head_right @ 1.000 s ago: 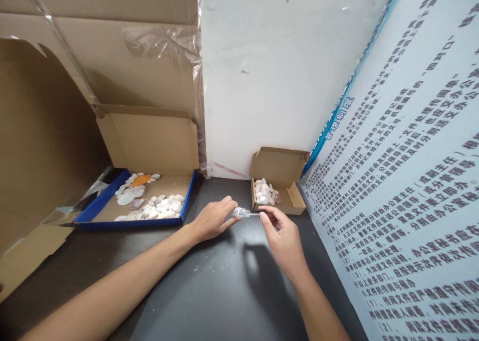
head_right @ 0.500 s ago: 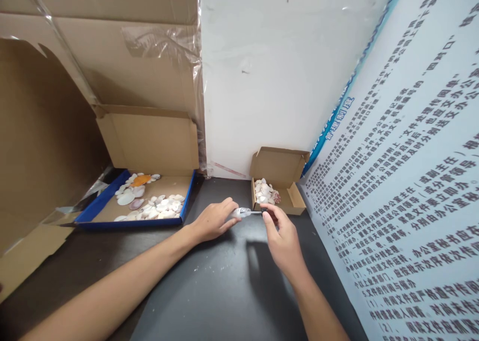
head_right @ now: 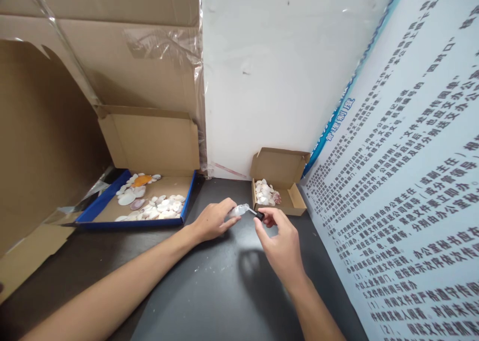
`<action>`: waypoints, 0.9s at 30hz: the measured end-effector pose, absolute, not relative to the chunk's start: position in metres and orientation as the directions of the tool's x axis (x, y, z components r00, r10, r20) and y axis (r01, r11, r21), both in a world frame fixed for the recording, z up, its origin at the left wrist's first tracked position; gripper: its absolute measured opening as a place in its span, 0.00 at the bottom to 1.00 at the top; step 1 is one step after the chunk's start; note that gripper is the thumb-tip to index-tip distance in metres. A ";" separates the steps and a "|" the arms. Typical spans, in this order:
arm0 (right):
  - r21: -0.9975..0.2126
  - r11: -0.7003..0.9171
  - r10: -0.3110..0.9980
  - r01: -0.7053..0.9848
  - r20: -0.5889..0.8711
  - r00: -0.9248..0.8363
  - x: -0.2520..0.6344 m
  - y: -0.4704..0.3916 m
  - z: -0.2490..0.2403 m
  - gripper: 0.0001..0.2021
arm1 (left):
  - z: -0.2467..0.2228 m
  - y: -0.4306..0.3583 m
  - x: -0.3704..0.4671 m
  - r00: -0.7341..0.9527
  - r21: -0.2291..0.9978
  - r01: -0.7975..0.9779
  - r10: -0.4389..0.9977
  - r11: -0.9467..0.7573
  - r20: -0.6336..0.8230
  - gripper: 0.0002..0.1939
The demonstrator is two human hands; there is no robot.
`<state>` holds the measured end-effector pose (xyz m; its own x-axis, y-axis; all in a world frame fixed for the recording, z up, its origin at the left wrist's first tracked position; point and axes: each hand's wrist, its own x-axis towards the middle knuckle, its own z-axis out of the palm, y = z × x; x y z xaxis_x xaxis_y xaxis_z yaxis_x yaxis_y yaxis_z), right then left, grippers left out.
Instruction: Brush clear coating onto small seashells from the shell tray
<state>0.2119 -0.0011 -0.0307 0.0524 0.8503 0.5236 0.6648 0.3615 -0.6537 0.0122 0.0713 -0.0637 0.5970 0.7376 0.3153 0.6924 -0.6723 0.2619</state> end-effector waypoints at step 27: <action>-0.951 0.079 0.972 0.298 0.139 0.187 0.215 0.011 -0.035 0.20 | -0.064 0.070 0.014 0.641 0.185 0.669 0.684 -0.720 0.348 0.13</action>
